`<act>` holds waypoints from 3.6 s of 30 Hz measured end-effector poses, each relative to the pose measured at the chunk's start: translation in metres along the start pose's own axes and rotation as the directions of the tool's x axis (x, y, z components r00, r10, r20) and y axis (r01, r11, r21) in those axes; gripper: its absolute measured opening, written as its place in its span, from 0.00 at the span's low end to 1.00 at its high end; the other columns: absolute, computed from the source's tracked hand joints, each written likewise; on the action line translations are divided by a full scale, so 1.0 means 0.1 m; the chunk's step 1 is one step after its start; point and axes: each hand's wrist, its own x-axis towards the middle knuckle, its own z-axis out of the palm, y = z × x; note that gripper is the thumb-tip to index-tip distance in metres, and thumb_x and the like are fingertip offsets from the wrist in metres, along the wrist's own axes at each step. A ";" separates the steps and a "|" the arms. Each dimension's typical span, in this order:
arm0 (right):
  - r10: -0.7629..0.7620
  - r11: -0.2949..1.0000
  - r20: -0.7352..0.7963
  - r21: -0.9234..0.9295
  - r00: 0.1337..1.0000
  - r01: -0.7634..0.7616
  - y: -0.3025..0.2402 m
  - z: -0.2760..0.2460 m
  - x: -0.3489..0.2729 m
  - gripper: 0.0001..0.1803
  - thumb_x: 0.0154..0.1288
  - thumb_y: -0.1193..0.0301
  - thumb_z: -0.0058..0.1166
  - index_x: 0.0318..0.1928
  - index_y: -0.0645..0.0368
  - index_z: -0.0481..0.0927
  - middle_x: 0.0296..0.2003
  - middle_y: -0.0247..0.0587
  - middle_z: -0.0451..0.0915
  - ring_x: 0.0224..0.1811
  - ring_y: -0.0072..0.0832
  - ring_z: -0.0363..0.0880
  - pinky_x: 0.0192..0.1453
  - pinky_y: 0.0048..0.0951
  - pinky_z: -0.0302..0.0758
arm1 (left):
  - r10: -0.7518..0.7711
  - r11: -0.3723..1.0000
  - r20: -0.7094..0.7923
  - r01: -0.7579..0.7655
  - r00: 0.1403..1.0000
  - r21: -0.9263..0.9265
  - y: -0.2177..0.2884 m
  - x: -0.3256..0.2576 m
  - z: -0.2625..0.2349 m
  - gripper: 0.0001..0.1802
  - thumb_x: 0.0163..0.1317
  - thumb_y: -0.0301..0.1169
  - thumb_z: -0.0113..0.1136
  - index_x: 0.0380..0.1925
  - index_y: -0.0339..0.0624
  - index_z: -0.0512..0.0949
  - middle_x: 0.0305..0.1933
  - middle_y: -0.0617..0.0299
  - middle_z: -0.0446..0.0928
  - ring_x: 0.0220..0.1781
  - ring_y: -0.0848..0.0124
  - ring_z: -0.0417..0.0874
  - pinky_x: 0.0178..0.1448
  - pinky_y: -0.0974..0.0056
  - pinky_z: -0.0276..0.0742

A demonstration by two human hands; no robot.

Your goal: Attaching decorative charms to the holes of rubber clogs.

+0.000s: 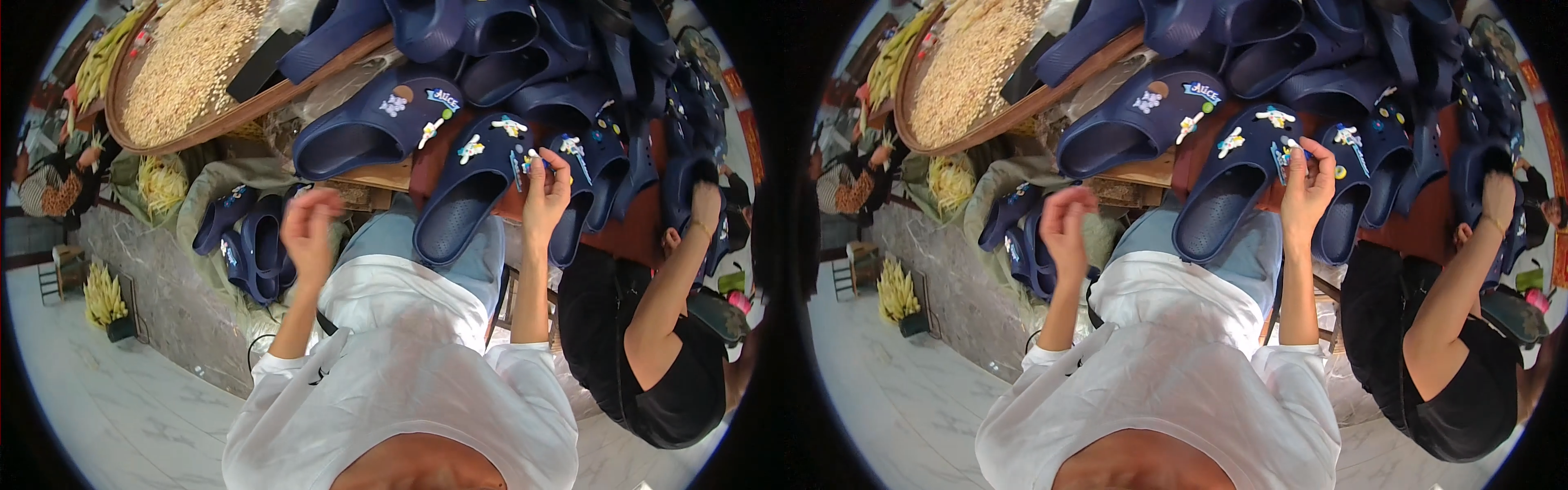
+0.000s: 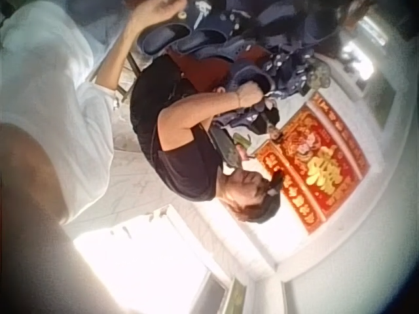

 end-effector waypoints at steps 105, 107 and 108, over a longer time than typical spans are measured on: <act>-0.082 0.841 0.419 -0.458 0.904 0.288 0.03 -0.04 0.02 0.08 0.61 0.75 0.63 0.42 0.60 0.83 0.36 0.38 0.79 0.36 0.26 0.76 0.39 0.25 0.71 | -0.624 0.466 0.472 0.781 0.623 -0.416 0.06 0.02 1.44 0.25 0.62 0.31 0.62 0.58 0.33 0.70 0.56 0.58 0.76 0.59 0.68 0.76 0.65 0.58 0.69; -0.092 0.858 0.410 -0.430 0.907 0.281 0.00 -0.03 0.00 0.08 0.61 0.75 0.63 0.41 0.61 0.83 0.35 0.38 0.79 0.35 0.25 0.76 0.39 0.25 0.70 | -0.622 0.494 0.461 0.774 0.633 -0.397 0.06 0.00 1.45 0.25 0.61 0.32 0.64 0.57 0.35 0.72 0.55 0.60 0.77 0.57 0.69 0.76 0.63 0.59 0.69; -0.104 0.873 0.397 -0.403 0.912 0.275 -0.02 -0.02 0.00 0.08 0.61 0.76 0.63 0.41 0.61 0.83 0.35 0.37 0.80 0.34 0.25 0.76 0.38 0.26 0.70 | -0.623 0.493 0.458 0.773 0.634 -0.399 0.06 -0.02 1.45 0.25 0.61 0.32 0.64 0.57 0.35 0.72 0.55 0.60 0.77 0.57 0.69 0.76 0.63 0.59 0.69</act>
